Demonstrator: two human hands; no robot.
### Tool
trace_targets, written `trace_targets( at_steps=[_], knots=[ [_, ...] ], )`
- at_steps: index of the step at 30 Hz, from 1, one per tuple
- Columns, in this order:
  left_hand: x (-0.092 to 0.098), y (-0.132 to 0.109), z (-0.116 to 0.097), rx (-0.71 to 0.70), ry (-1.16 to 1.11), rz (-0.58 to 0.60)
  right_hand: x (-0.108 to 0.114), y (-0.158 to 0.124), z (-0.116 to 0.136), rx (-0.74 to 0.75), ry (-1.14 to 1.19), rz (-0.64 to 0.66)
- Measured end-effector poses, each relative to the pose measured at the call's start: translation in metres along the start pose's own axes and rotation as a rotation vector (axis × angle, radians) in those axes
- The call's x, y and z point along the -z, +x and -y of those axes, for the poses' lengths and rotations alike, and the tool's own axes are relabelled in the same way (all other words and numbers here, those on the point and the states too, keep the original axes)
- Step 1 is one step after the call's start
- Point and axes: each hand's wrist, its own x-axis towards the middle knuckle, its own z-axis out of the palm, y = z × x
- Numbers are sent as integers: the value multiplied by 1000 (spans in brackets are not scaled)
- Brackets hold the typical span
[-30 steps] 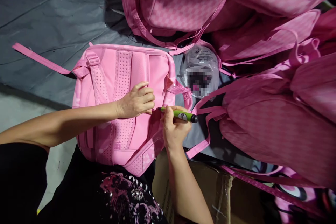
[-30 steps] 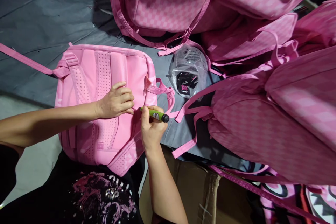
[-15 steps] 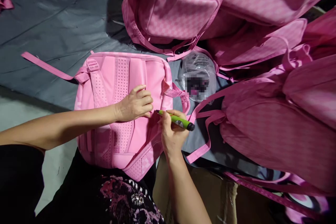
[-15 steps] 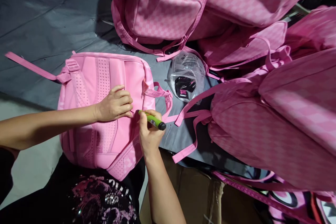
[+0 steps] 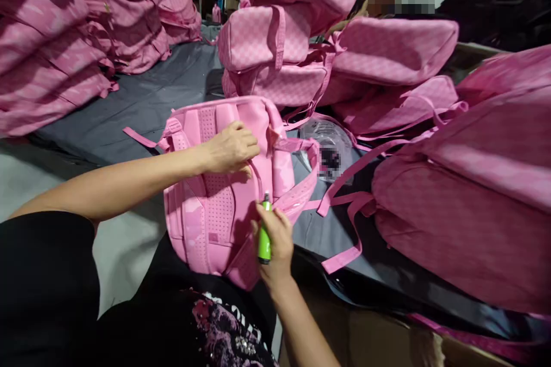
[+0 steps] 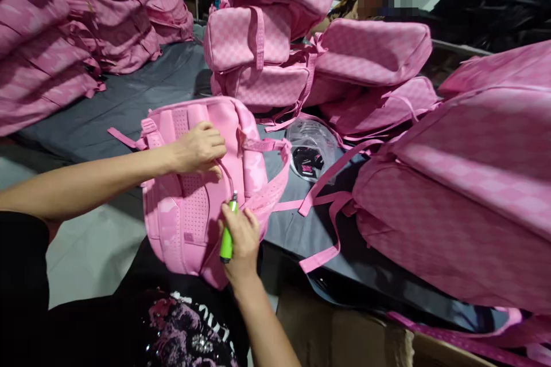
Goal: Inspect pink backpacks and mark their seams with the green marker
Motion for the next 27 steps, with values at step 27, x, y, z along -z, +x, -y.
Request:
trace_targets(
  at_steps=[27],
  knots=[
    [47,-16,-50,320,-111,194,-24,14,-18,307,-88,-78]
  ],
)
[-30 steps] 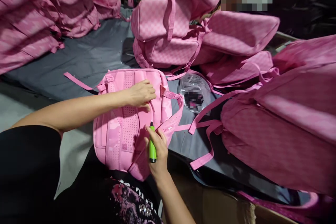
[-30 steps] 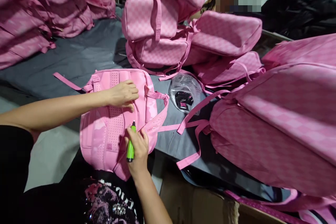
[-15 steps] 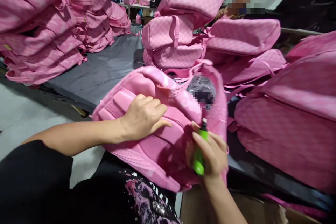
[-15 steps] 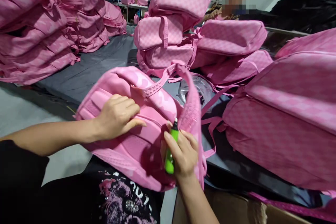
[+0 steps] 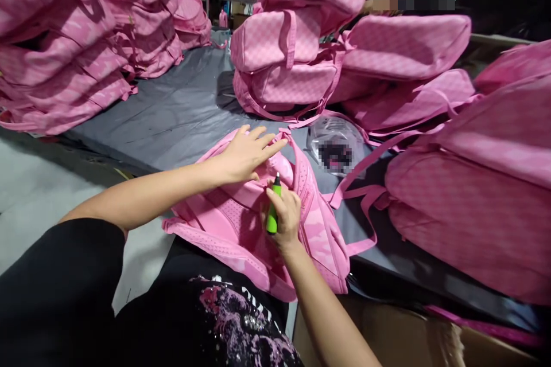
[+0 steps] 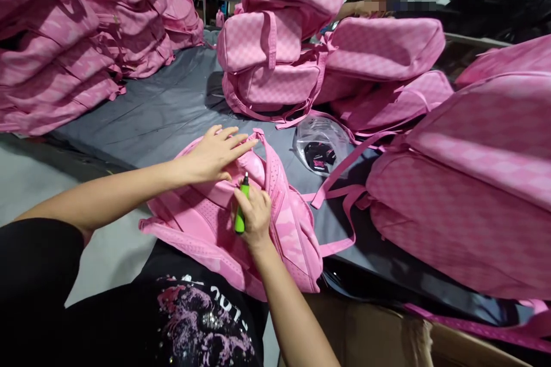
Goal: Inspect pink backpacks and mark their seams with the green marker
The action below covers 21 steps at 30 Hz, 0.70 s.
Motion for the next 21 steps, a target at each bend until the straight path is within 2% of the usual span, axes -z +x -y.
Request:
trace_targets(
  at_steps=[3,5,8,13,16,21],
  knots=[
    [-17,26,8,40,-3,152,-18,10,-1,-137,10,-36],
    [-33,40,11,68,-3,182,-23,10,1,-269,61,-58],
    [-52,50,13,-13,-2,188,-20,1,6,-357,119,-60],
    [-60,40,9,-117,21,103,-14,-14,0,-327,143,-58],
    [-63,31,6,-173,37,109,-17,-21,-6,-320,152,-79],
    [-73,32,2,-150,36,125,-20,-27,-10,-352,162,-72]
  ],
)
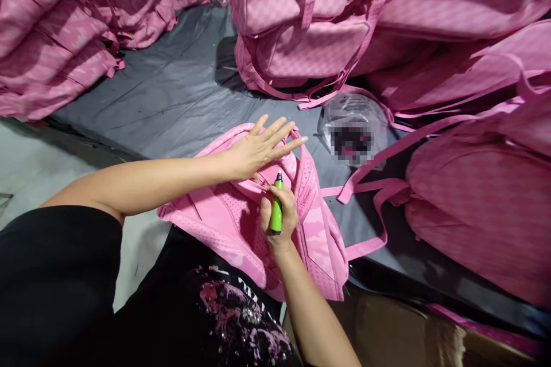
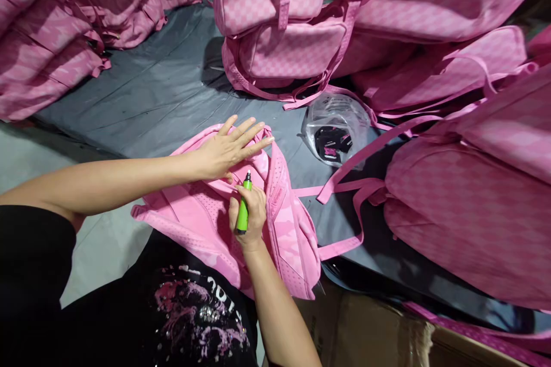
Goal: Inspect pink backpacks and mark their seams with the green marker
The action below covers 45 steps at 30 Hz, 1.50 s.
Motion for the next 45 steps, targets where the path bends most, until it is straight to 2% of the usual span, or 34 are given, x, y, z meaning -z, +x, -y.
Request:
trace_targets(
  at_steps=[6,8,11,13,17,22,27,31,40,45],
  knots=[
    [0,3,-2,9,-12,-1,7,-2,-2,-5,-2,53],
    [1,3,-3,15,-9,-10,14,4,-4,7,-40,16],
    [1,3,-3,20,-12,-12,22,26,-12,-28,-258,-70],
    [1,5,-3,31,-21,0,23,46,-20,-114,-406,26],
    [0,10,-4,90,-37,26,7,74,-30,-254,-558,373],
    [-4,15,-8,144,-28,78,-14,77,-23,-323,-703,517],
    [2,14,-9,167,16,136,-2,85,-13,-385,-681,673],
    [6,15,-7,145,-7,166,6,88,-15,-393,-602,682],
    [19,21,-2,107,-25,272,5,86,-20,-401,-574,649],
    [15,19,1,176,16,258,6,87,-20,-406,-560,645]
  ],
)
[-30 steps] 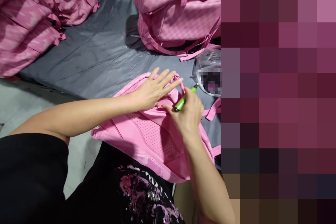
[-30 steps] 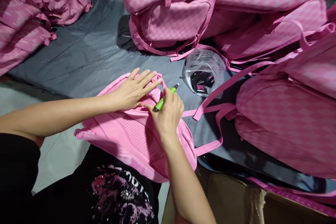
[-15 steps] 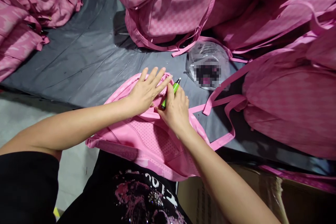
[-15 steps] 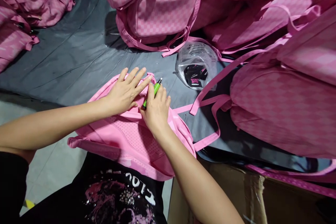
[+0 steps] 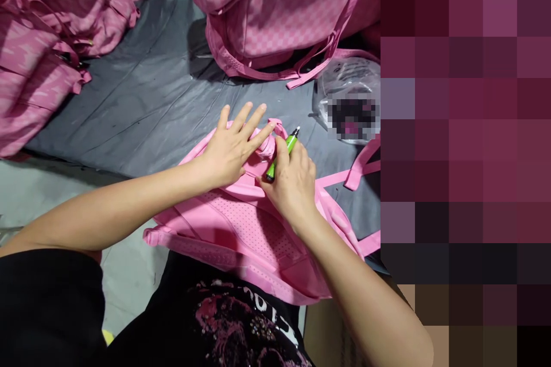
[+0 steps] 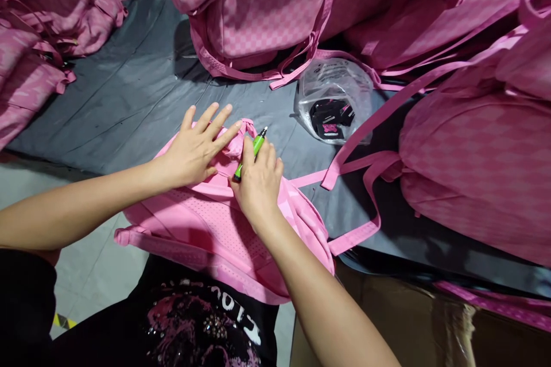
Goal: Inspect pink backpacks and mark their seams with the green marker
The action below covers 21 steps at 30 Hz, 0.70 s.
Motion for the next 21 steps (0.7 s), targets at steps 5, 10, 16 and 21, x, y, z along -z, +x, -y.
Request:
trace_targets(
  at_steps=[5,10,16,21],
  knots=[
    [-7,3,1,4,23,7,-2,2,0,-9,-8,-14],
    [-5,3,-3,12,54,18,-1,4,2,-18,-28,6],
    [-2,0,-3,12,53,1,1,4,5,-21,-50,3],
    [-2,2,-1,-21,59,60,-1,3,6,-31,-74,4]
  ],
)
